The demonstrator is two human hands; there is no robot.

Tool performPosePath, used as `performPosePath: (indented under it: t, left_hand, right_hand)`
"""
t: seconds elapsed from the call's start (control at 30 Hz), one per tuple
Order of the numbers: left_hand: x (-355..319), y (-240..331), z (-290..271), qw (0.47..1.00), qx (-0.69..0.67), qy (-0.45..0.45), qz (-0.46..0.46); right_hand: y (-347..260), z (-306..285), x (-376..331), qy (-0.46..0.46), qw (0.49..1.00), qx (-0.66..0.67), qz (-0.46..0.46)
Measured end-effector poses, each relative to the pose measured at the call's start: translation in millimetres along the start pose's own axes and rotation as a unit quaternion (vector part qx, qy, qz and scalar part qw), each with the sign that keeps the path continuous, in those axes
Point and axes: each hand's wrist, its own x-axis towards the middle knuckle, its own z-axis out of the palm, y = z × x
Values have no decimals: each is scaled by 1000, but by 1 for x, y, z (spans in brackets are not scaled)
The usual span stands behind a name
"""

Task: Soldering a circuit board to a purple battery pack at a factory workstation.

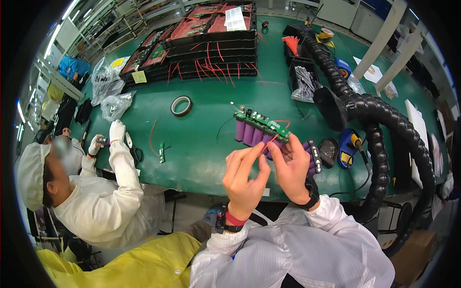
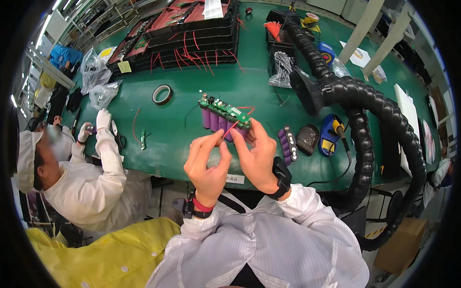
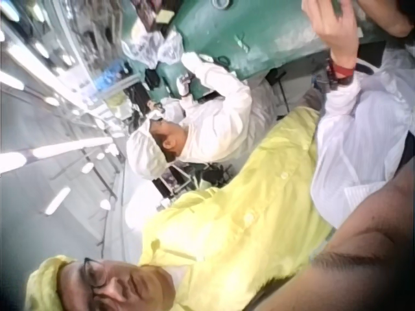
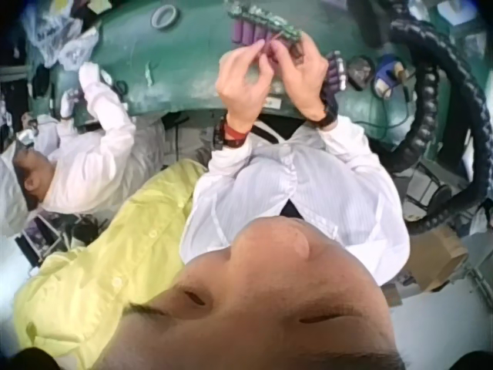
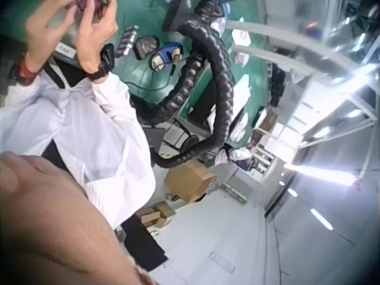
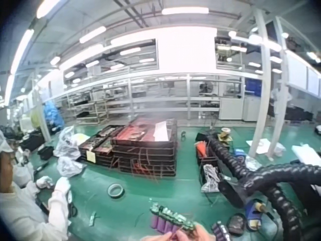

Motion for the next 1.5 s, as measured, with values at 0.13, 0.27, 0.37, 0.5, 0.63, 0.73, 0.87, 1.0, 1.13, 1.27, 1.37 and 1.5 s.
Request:
performPosePath:
  t: [0.13,0.27,0.37,0.5,0.63,0.73,0.87,1.0,1.13,1.27,1.37,1.5]
  left_hand:
    - [-11,7,-8,989,-82,-45,-113]
    - [-24,-11,-9,963,-201,-30,-176]
    - [-27,-19,-9,918,-323,4,-228]
    - [-27,-21,0,888,-383,42,-251]
    - [-31,-30,13,923,-297,77,-234]
    - [-37,-41,14,949,-211,112,-207]
    - [-31,-46,-1,969,-146,113,-164]
    - [-25,-55,-20,947,-219,95,-214]
    - [-20,-71,-36,907,-316,91,-264]
    - [-19,-83,-49,914,-324,32,-241]
    - [-20,-88,-49,906,-350,6,-239]
    - [-24,-85,-46,895,-372,-16,-245]
  right_hand:
    - [1,3,8,22,957,252,142]
    - [1,11,7,8,888,398,229]
    - [4,17,5,5,847,455,275]
    - [21,23,-7,2,809,499,309]
    - [13,33,-15,16,795,511,325]
    - [9,40,-19,14,818,478,320]
    - [17,36,-24,-21,822,457,339]
    - [7,33,-19,-95,861,380,324]
    - [14,10,-19,-194,867,309,339]
    - [20,-6,-7,-155,880,313,322]
    - [15,-9,7,-160,912,267,267]
    - [5,-6,16,-161,936,217,225]
